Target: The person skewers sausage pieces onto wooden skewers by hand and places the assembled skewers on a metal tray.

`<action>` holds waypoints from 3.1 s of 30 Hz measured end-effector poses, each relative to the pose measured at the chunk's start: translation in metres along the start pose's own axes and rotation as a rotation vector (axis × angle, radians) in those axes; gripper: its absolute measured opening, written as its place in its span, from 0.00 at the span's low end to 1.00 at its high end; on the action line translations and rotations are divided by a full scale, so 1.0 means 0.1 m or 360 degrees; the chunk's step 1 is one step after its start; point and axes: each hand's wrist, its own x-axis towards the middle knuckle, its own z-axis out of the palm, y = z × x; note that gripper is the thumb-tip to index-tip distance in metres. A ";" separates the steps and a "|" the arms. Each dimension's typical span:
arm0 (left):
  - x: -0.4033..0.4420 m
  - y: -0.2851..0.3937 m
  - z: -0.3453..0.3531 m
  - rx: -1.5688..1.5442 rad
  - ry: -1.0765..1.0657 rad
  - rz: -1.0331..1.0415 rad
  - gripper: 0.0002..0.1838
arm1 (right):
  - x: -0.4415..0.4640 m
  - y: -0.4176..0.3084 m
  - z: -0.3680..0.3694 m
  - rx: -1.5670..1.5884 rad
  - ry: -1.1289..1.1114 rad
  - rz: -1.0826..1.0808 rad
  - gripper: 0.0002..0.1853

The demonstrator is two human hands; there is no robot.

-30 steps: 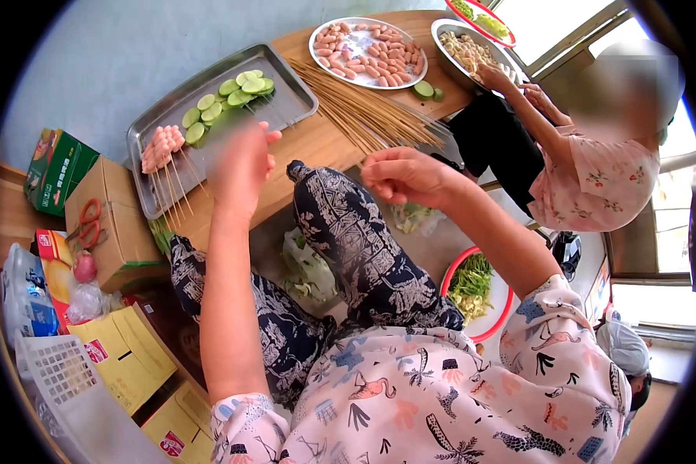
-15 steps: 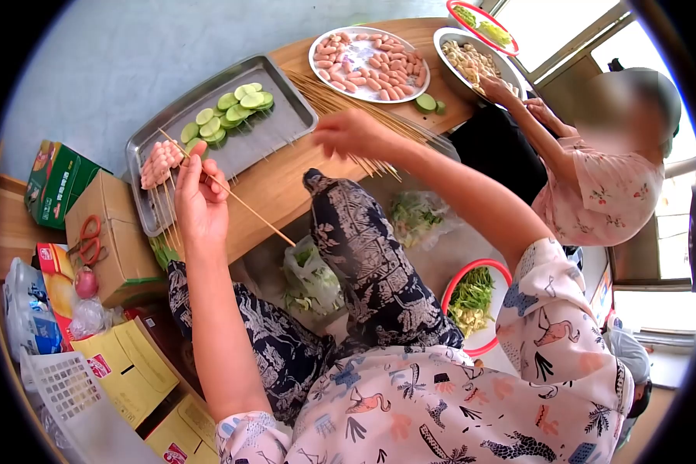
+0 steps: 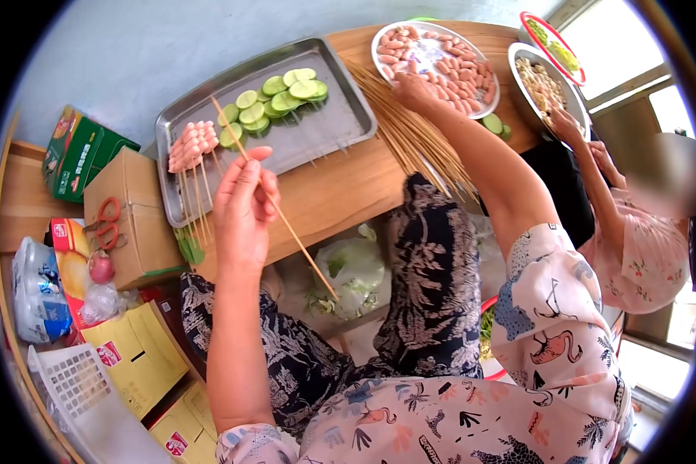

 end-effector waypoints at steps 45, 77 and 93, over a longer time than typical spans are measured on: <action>-0.21 0.01 0.10 0.0281 -0.0589 -0.0360 0.13 | -1.29 -1.60 -1.11 0.3977 -0.0693 0.0039 0.15; -0.21 -0.03 0.17 0.0327 -0.0620 -0.0339 0.14 | -1.31 -1.59 -1.17 0.3916 -0.0703 -0.0101 0.18; -0.21 -0.07 0.17 0.0338 -0.0613 -0.0340 0.14 | -1.34 -1.62 -1.16 0.3918 -0.0697 -0.0146 0.15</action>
